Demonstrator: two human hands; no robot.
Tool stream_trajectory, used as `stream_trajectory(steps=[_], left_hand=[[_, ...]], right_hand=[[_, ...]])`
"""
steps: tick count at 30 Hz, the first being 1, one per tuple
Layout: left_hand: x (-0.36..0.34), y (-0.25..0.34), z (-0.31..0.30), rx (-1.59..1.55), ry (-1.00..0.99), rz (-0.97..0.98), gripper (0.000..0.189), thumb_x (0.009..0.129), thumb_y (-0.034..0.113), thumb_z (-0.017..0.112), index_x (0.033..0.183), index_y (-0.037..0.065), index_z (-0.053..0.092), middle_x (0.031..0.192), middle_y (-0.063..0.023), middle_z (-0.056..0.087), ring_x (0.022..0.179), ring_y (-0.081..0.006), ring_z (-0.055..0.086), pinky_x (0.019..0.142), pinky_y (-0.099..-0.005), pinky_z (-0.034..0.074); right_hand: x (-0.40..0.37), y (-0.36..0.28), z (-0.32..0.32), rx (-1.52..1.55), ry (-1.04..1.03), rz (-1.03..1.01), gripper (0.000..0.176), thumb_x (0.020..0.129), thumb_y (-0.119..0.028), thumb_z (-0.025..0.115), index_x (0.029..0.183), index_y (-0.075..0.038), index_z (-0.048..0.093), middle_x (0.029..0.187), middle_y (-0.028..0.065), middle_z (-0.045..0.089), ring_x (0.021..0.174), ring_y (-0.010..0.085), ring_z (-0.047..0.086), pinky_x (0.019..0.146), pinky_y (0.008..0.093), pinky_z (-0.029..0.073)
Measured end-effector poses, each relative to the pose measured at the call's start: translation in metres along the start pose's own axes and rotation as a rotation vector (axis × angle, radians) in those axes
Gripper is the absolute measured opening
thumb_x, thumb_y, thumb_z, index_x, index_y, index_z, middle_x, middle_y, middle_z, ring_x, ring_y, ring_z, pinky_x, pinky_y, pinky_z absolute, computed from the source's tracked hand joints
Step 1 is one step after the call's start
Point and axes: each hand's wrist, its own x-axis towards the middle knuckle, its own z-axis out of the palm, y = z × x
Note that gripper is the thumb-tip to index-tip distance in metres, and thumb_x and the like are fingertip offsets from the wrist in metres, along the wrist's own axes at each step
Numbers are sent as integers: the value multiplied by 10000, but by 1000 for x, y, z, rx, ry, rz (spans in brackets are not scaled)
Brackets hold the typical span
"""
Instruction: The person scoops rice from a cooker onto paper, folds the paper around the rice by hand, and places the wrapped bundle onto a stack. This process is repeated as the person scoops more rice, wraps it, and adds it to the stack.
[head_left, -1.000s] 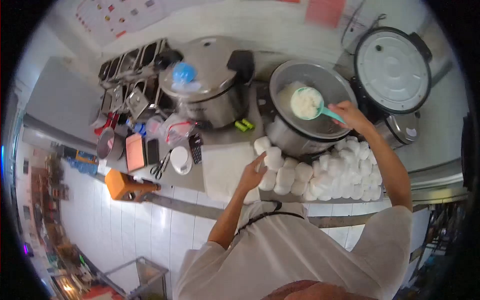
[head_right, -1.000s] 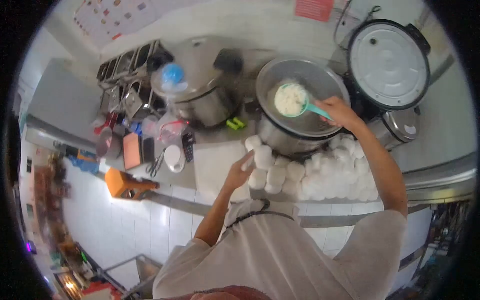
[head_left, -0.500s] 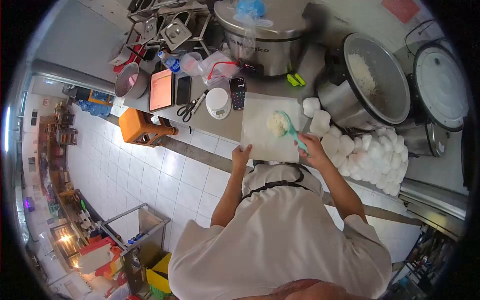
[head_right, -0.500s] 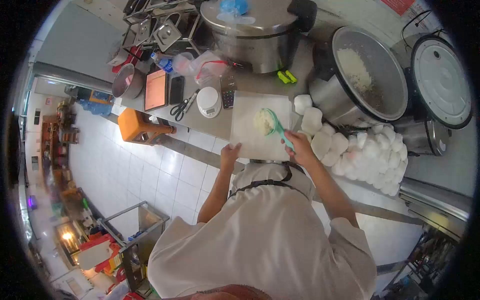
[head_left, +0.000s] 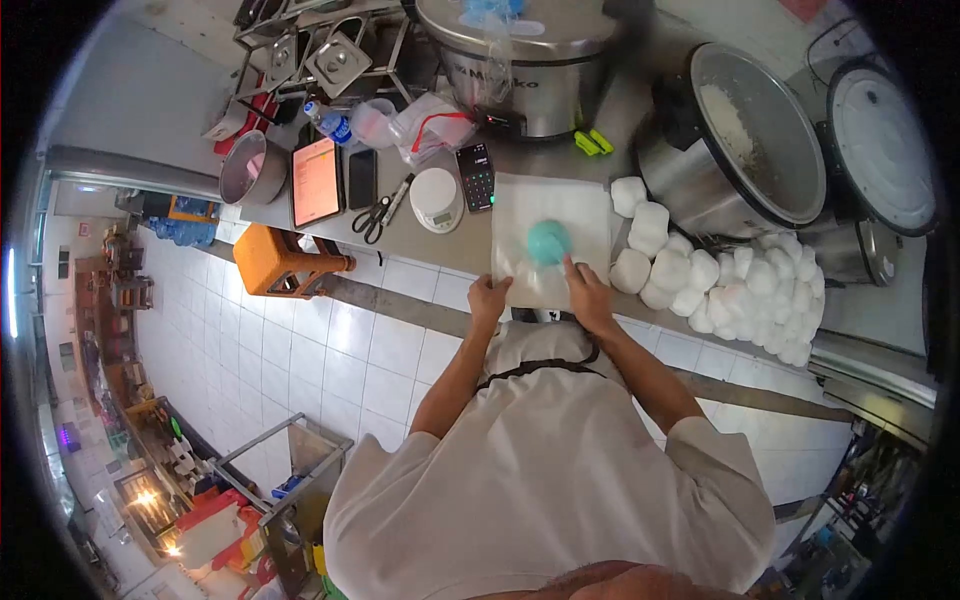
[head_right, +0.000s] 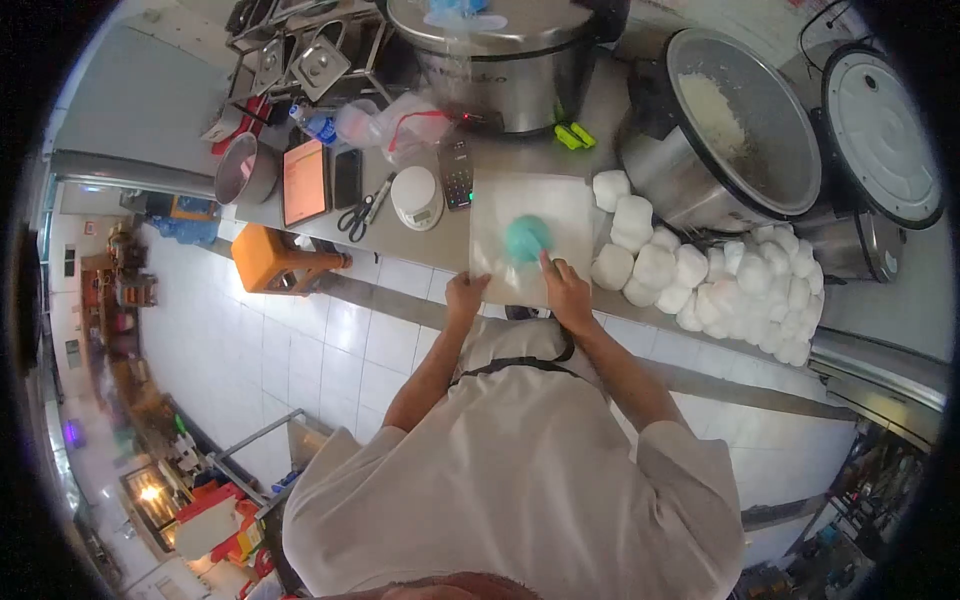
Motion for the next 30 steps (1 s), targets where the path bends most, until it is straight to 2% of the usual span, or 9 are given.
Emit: stream_trajectory(steps=[4,9,11,13,16,21,24,27,30], left_hand=[[5,7,-13,137,-136,-75,386,842,322,819,942,-20,672,910,-198,714,821,-407,659,709,-505,502],[18,61,-22,325,197,580,333,899,122,700,1222,54,662,1310,-103,647,1153,-332,600,891,-472,503],[56,93,-20,495,52,986,425,897,55,646,1320,82,639,1331,-66,644,1173,-296,598,928,-443,501],[103,92,-2,726,-281,1106,550,888,24,619,1420,158,589,1516,13,542,1255,-273,574,993,-448,483],[141,105,16,1032,-510,1066,593,879,22,605,1450,178,571,1557,36,509,1234,-235,584,988,-423,493],[170,112,17,1190,-580,1230,641,877,51,618,1490,220,533,1598,49,465,1175,-202,619,924,-393,533],[178,119,16,1086,-687,1194,675,889,47,599,1532,219,486,1374,-64,653,1152,-267,646,968,-425,530],[198,99,26,630,-739,959,601,870,23,585,1460,130,539,1294,-142,685,1174,-342,632,964,-465,531],[128,103,2,238,-207,781,418,872,20,573,1288,40,597,1145,-201,700,1090,-417,634,931,-494,534]], right_hand=[[2,-7,2,214,2,91,540,965,-96,637,1496,-133,546,988,113,625,852,305,667,706,417,544],[10,-10,-7,228,-88,231,537,970,-114,625,1497,-134,527,1015,128,648,911,339,668,772,451,547],[8,-13,-14,227,-147,260,541,971,-123,620,1501,-144,518,1039,130,660,938,348,668,800,460,554],[14,-8,-16,248,-150,222,543,967,-127,624,1499,-160,522,1057,138,666,943,356,663,808,472,552],[25,25,-18,265,-197,52,548,965,-114,614,1499,-196,526,1099,139,671,989,357,656,834,463,551],[56,47,-22,209,-390,-82,554,949,-108,630,1482,-229,542,1162,113,676,1056,337,652,885,460,546],[72,49,-27,252,-348,-104,529,927,-93,649,1437,-214,582,1094,127,671,1007,354,652,855,475,540],[66,38,-27,254,-266,-56,527,923,-92,656,1432,-212,586,1057,130,664,979,362,654,840,482,537],[48,25,-20,226,-192,9,537,927,-103,659,1445,-217,573,1041,125,659,972,361,656,844,485,536]])
